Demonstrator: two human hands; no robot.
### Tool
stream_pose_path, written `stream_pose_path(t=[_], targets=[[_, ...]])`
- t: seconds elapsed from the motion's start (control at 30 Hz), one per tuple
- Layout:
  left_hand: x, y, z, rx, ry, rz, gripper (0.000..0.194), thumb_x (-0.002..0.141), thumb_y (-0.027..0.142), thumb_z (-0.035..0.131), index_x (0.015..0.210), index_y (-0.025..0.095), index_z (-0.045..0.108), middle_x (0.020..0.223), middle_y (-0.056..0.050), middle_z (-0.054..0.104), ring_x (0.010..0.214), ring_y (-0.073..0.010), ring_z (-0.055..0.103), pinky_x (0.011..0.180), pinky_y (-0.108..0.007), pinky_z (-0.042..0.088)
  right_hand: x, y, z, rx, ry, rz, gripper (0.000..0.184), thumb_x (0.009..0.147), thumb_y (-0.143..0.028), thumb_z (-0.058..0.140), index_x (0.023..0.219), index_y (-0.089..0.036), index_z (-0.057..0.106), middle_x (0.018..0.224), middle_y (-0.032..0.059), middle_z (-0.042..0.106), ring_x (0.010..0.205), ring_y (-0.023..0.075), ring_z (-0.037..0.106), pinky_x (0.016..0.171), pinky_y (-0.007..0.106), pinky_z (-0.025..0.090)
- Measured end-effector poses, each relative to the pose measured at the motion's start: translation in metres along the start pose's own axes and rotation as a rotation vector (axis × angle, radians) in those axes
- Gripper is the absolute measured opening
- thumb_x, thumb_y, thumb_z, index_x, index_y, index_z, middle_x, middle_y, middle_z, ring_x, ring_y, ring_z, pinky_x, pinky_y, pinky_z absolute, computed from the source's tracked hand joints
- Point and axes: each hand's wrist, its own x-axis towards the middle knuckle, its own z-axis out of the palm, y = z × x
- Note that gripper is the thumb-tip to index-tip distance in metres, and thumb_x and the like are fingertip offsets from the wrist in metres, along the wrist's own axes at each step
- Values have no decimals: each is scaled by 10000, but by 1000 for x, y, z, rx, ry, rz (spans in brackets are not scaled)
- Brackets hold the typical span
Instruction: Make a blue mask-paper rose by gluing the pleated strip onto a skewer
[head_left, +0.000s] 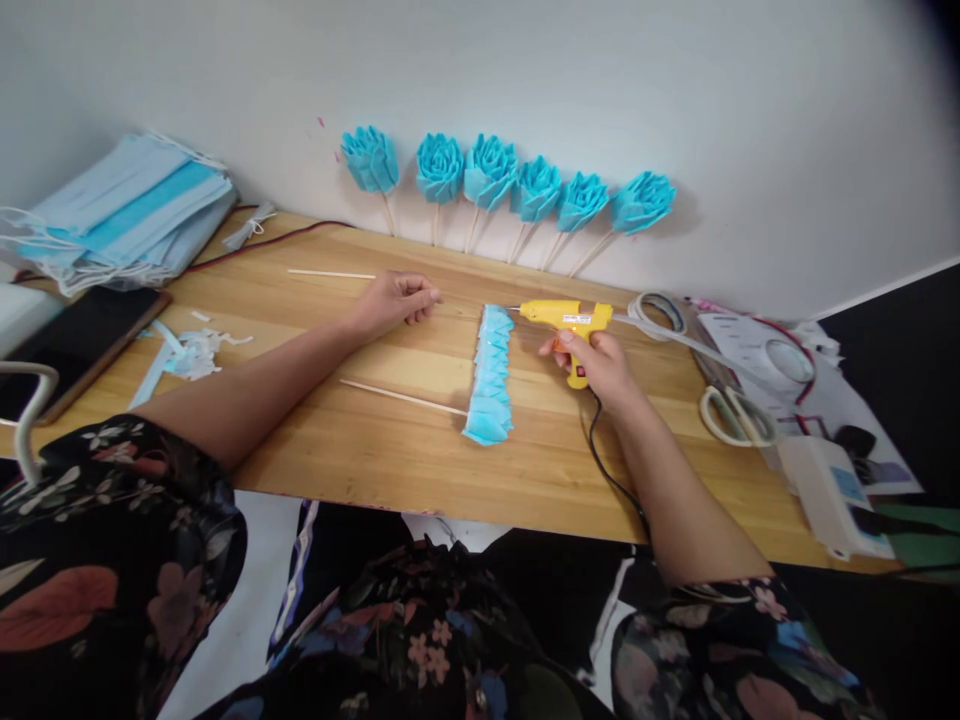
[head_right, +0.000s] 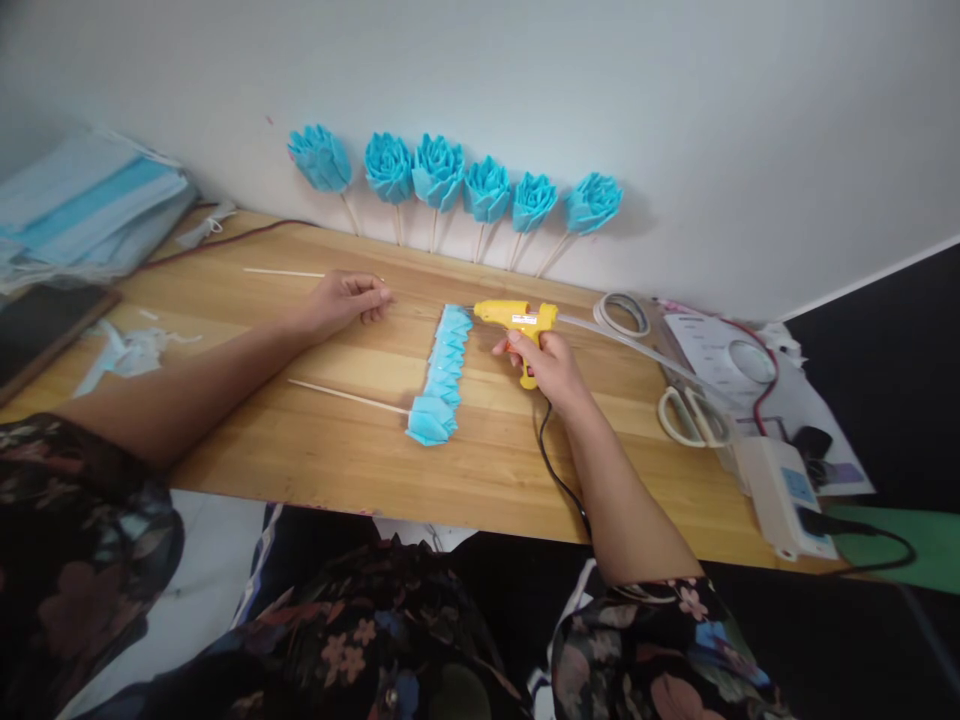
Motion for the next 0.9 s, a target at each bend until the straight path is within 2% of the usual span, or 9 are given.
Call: stream_pose_path(t=[0.2, 0.37, 0.6, 0.77, 0.9], targets=[[1, -2, 0, 15, 7, -4, 301, 843, 401, 754, 725, 144, 653, 634, 0, 626, 568, -82, 536, 549, -196, 435, 1, -1, 2, 4, -18, -1, 468, 841, -636, 647, 757, -181, 721, 651, 28, 589, 567, 109, 444, 505, 260, 337], [2, -5, 0, 18, 18, -18, 276, 813, 391, 771, 751, 146, 660, 633, 0, 635, 574, -83, 549, 545, -186, 434, 0, -1, 2, 18, -13, 1, 478, 834, -646, 650, 771, -178, 720, 668, 33, 595, 581, 113, 446, 509, 262, 333], [2, -6, 1, 16, 18, -14, 253, 800, 379, 763, 769, 145, 671, 619, 9, 622, 566, -83, 544, 538, -188, 423, 0, 0, 2, -7, -30, -3, 495, 843, -679, 630, 842, -198, 746, 742, 57, 666, 622, 135, 485, 535, 273, 359], [1, -4, 0, 33, 10, -12, 267, 800, 403, 768, 781, 150, 684, 633, 5, 634, 578, -88, 551, 550, -191, 428, -2, -7, 3, 32, -44, 18, 560, 801, -736, 627, 854, -189, 741, 883, 112, 758, 627, 148, 519, 518, 284, 368], [1, -5, -1, 36, 12, -17, 270, 794, 409, 772, 777, 155, 681, 641, 2, 641, 578, -92, 554, 553, -196, 426, -3, -10, 2, 49, -54, 14, 588, 797, -763, 610, 847, -191, 738, 784, 104, 742, 597, 153, 531, 521, 291, 387]])
